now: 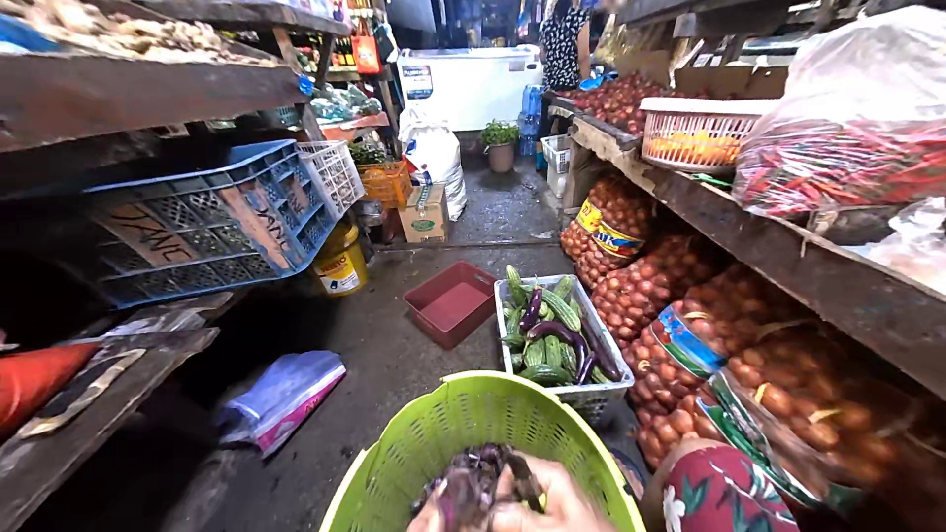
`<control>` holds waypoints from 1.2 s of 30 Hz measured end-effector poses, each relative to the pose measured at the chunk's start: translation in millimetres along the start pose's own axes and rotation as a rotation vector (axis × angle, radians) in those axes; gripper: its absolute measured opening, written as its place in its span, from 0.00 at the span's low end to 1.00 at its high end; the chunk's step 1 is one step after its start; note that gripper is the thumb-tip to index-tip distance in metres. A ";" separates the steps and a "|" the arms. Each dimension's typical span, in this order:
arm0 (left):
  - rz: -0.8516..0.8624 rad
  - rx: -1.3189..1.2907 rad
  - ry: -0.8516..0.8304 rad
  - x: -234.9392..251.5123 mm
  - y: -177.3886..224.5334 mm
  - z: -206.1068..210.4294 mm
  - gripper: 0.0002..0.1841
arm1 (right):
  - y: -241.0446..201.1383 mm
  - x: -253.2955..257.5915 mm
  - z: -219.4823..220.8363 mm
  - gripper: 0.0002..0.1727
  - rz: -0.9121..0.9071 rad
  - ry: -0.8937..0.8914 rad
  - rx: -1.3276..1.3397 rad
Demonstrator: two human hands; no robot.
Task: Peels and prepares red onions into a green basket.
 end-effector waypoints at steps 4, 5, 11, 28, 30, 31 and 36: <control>0.024 0.245 0.366 1.2 7.6 2.4 0.11 | 5.4 14.3 -10.2 0.26 0.410 -0.032 -0.102; 0.028 0.259 0.399 0.9 8.1 2.9 0.12 | 9.2 16.7 -12.0 0.27 0.423 -0.058 -0.072; 0.101 0.322 0.393 4.1 6.4 5.1 0.19 | 2.4 12.3 -16.9 0.31 0.272 -0.207 -0.048; 0.199 0.471 0.276 0.8 0.7 8.0 0.24 | 1.7 7.6 -8.4 0.29 0.260 -0.379 0.263; 0.201 0.471 0.253 0.1 1.5 9.5 0.24 | 1.3 8.3 -10.7 0.27 0.285 -0.397 0.336; 0.207 0.486 0.243 -0.3 2.2 9.8 0.24 | 0.8 8.5 -11.1 0.27 0.301 -0.399 0.374; 0.198 0.469 0.193 -0.6 4.6 8.8 0.22 | -0.6 9.0 -14.3 0.25 0.388 -0.444 0.539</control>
Point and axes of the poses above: each hand's wrist, its own x-axis towards the middle knuckle, its own z-axis out of the palm, y = z × x, the point moved 1 cm from there along x, towards the middle knuckle, and after that the axes turned 5 degrees about -y, right-handed, at the moved point
